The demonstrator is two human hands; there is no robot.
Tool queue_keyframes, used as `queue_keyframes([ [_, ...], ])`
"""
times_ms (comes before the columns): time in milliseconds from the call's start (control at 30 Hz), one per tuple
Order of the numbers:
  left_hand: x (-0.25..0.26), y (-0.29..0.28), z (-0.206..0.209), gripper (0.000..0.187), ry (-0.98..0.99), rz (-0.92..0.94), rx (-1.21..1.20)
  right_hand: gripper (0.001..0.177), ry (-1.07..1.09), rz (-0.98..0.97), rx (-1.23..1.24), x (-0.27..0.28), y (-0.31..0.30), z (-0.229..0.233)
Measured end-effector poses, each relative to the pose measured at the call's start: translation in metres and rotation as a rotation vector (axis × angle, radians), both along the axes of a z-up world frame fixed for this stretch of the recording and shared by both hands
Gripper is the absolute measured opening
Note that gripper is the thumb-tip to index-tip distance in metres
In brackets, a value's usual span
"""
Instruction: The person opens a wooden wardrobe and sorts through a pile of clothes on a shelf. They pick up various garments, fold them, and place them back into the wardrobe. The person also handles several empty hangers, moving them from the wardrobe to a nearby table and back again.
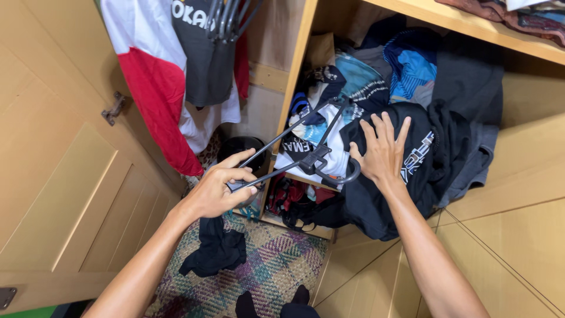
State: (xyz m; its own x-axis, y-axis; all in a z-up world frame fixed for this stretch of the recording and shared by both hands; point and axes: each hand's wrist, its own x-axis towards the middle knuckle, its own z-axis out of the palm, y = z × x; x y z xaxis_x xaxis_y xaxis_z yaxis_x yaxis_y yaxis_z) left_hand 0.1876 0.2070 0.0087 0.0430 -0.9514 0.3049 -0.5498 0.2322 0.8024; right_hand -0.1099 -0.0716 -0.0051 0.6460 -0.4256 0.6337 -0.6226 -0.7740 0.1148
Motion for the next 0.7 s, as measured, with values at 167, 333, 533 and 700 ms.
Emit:
queue_keyframes([
  [167, 0.014, 0.017, -0.003, 0.024, 0.032, 0.038, 0.053, 0.057, -0.118, 0.271, 0.045, 0.024, 0.023, 0.017],
  [333, 0.026, 0.052, -0.006, 0.022, 0.122, 0.064, 0.114, 0.051, -0.120, 0.579, 0.048, 0.066, 0.056, 0.040],
  [533, 0.047, 0.119, -0.024, 0.020, 0.178, 0.060, 0.066, 0.026, -0.059, 0.861, 0.145, 0.128, 0.085, 0.035],
  [700, 0.049, 0.190, -0.022, 0.025, 0.302, 0.255, 0.248, 0.022, 0.048, 1.028, 0.226, 0.181, 0.116, 0.014],
])
